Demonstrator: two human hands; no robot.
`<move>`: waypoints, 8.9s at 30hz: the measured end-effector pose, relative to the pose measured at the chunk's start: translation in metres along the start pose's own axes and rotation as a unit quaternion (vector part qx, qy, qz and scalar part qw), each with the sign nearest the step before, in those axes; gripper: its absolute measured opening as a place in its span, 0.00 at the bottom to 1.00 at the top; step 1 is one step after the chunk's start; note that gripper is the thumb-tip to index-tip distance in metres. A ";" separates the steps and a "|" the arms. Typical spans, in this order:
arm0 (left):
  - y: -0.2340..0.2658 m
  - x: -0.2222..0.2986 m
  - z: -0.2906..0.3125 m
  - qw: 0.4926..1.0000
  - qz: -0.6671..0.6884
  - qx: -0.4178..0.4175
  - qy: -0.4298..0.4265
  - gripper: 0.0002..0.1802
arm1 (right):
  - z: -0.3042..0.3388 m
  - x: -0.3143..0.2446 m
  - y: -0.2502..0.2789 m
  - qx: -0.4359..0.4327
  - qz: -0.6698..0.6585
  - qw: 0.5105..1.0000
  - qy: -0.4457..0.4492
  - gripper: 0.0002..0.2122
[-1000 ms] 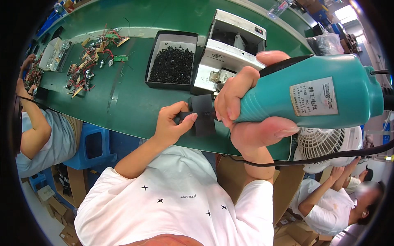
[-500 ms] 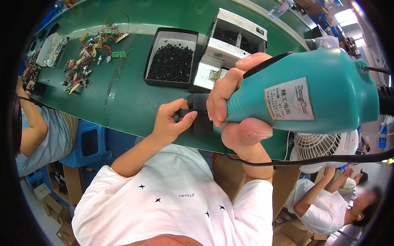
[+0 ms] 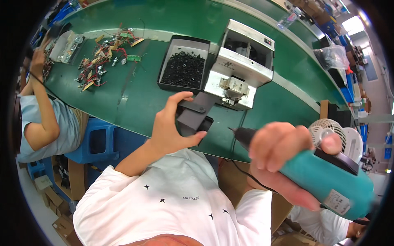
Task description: Use an electric screwdriver to fasten small electronic components into plastic housings on an assembly line.
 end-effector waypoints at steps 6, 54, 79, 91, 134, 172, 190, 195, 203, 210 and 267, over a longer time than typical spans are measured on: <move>0.023 0.008 -0.006 0.993 0.095 -0.055 0.049 0.34 | 0.019 -0.001 0.011 0.059 -0.011 0.998 -0.029 0.36; -0.028 0.135 -0.120 0.950 -0.008 -0.126 -0.286 0.14 | -0.080 -0.020 0.066 -0.015 -0.153 0.984 0.091 0.32; -0.029 0.124 -0.124 0.962 0.089 -0.205 -0.158 0.15 | -0.078 -0.017 0.069 -0.008 -0.171 0.982 0.078 0.31; -0.022 0.119 -0.131 0.918 0.149 -0.357 -0.092 0.12 | -0.075 0.002 0.105 0.090 -0.396 0.913 0.034 0.25; -0.019 0.132 -0.123 0.909 0.117 -0.369 -0.156 0.05 | -0.073 -0.006 0.102 0.096 -0.421 0.902 0.011 0.21; -0.028 0.098 -0.107 0.790 -0.280 -0.478 -0.262 0.16 | -0.019 0.038 0.058 -0.132 -0.478 0.846 -0.195 0.35; -0.052 0.099 -0.082 0.742 -0.334 -0.533 -0.232 0.19 | 0.041 0.036 0.097 0.036 0.100 0.977 -0.182 0.38; -0.086 0.100 -0.073 0.781 -0.344 -0.447 -0.267 0.20 | 0.051 0.018 0.110 0.062 0.243 0.952 -0.173 0.39; -0.122 0.088 -0.106 0.902 -0.035 -0.398 -0.165 0.20 | 0.045 0.029 0.239 0.219 0.265 0.933 -0.104 0.24; -0.120 0.092 -0.104 0.857 0.081 -0.505 -0.069 0.18 | 0.072 0.056 0.410 0.161 0.954 0.144 -0.209 0.15; -0.027 -0.044 -0.008 0.957 0.233 -0.135 0.105 0.07 | -0.011 0.068 0.046 0.115 0.167 0.966 -0.159 0.41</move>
Point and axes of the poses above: each hand's wrist, its own z-axis away from the middle knuckle, its own y-axis out of the back of the hand, x = y × z, the point moved 6 cm from there along -z, towards the middle knuckle, and after that the axes turned 12 degrees about -x, right-handed, at the moved point
